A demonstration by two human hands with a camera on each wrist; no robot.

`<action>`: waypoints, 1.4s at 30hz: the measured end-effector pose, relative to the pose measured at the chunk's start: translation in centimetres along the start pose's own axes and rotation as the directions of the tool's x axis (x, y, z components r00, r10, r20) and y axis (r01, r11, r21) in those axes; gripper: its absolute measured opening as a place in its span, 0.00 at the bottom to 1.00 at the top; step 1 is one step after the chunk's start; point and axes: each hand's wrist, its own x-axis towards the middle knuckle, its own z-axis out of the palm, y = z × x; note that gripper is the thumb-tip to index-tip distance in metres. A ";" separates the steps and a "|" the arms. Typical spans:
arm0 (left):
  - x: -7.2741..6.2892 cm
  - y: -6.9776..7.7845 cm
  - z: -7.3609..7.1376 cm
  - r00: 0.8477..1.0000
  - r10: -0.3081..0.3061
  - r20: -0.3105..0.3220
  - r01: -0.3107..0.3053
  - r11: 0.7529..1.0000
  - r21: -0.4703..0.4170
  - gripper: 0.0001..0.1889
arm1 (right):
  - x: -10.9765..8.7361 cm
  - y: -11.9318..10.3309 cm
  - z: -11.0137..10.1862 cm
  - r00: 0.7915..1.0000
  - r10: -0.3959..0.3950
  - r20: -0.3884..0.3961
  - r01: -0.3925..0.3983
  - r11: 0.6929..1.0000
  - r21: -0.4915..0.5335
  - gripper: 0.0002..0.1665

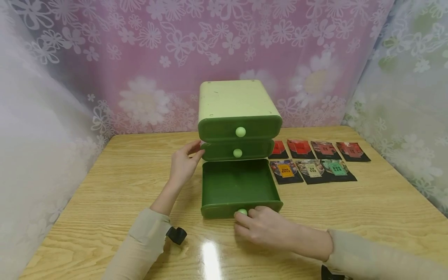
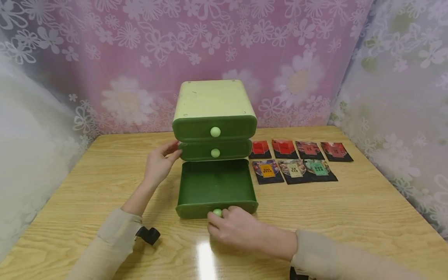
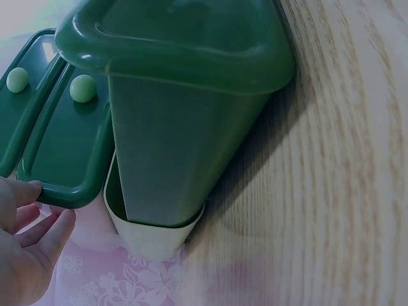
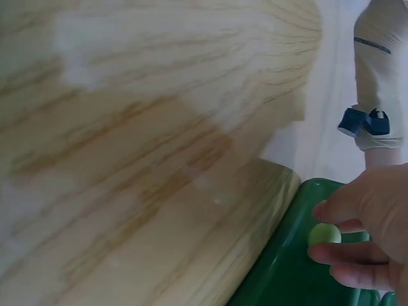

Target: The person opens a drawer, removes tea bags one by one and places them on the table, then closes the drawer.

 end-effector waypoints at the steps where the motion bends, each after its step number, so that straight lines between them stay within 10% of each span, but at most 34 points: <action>1: 0.0 0.0 0.0 1.000 0.002 0.000 -0.002 1.000 0.000 0.20 | 0.0 0.0 0.1 1.000 -0.006 0.012 0.006 1.000 -0.022 0.35; 42: 0.1 0.1 -0.1 0.999 0.036 0.015 -0.037 0.999 0.037 0.19 | 0.7 3.9 2.3 0.996 0.058 -0.069 -0.058 0.998 0.000 0.25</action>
